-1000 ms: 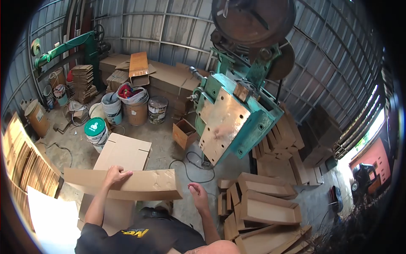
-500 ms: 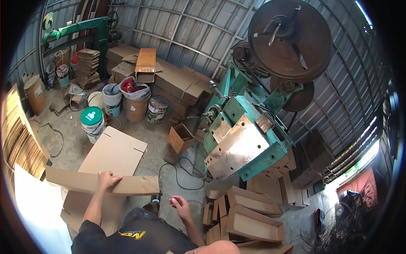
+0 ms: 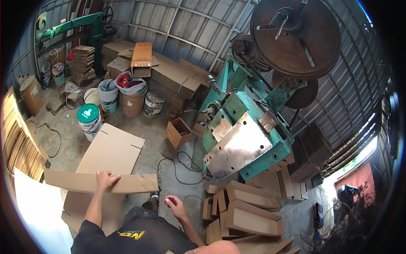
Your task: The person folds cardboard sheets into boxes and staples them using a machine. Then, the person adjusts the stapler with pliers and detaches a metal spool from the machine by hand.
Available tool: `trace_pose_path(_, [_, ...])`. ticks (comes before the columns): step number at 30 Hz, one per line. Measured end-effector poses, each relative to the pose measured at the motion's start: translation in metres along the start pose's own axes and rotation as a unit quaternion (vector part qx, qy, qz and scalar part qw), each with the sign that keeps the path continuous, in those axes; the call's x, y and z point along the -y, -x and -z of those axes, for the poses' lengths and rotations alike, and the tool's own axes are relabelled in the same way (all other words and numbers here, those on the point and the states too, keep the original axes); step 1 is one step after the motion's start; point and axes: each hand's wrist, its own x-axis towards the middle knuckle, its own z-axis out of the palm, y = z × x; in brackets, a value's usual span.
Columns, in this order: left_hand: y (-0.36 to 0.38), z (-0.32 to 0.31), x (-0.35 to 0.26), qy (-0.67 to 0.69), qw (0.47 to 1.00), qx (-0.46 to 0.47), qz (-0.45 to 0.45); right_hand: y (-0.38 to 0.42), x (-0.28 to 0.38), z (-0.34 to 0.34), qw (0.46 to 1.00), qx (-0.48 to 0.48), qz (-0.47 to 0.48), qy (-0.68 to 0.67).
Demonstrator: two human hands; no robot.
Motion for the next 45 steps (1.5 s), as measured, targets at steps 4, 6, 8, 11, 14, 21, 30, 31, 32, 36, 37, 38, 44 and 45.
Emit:
trace_pose_path(4, [0.0,-0.002,-0.002,0.033,0.999,-0.03,-0.011,0.002,-0.009,-0.002,1.0,0.004,-0.013,0.009])
trace_pose_path(6, [0.003,0.003,-0.003,0.021,1.0,-0.02,-0.008,0.002,-0.011,-0.001,1.0,0.004,-0.011,0.004])
trace_pose_path(8, [0.002,0.0,-0.002,0.01,1.0,-0.013,-0.005,0.0,-0.01,0.002,1.0,0.005,-0.006,0.002])
trace_pose_path(11, [0.005,-0.005,0.005,0.021,0.998,-0.048,-0.029,-0.001,-0.011,0.004,1.0,0.013,-0.002,0.01])
trace_pose_path(14, [0.001,0.0,-0.003,0.021,0.998,-0.045,-0.024,-0.005,-0.008,0.013,1.0,-0.001,-0.01,0.027])
trace_pose_path(21, [0.008,0.0,-0.001,0.023,0.998,-0.045,-0.03,-0.006,-0.015,0.011,0.999,0.026,-0.008,0.034])
trace_pose_path(30, [0.003,0.0,-0.003,0.039,0.998,-0.048,-0.023,-0.008,-0.017,0.019,0.999,0.017,-0.018,0.033])
trace_pose_path(31, [0.005,0.004,-0.006,0.048,0.998,-0.041,-0.016,-0.007,-0.019,0.018,0.999,0.018,-0.02,0.032])
trace_pose_path(32, [0.006,0.004,-0.005,0.048,0.998,-0.041,-0.015,-0.008,-0.022,0.018,0.999,0.019,-0.025,0.029])
trace_pose_path(36, [0.008,0.002,-0.004,0.052,0.997,-0.05,-0.022,-0.007,-0.029,0.014,0.999,0.029,-0.038,0.025])
trace_pose_path(37, [0.007,0.0,-0.002,0.053,0.997,-0.052,-0.025,-0.01,-0.029,0.014,0.999,0.029,-0.038,0.025])
trace_pose_path(38, [0.004,-0.002,-0.002,0.052,0.997,-0.051,-0.027,-0.012,-0.03,0.015,0.998,0.035,-0.03,0.035])
trace_pose_path(44, [-0.001,0.0,-0.003,0.013,1.0,-0.005,-0.007,-0.012,-0.025,0.021,0.999,0.02,0.013,0.026])
trace_pose_path(45, [-0.002,-0.002,-0.003,0.019,1.0,-0.01,-0.011,-0.01,-0.022,0.019,0.999,0.016,0.007,0.032])
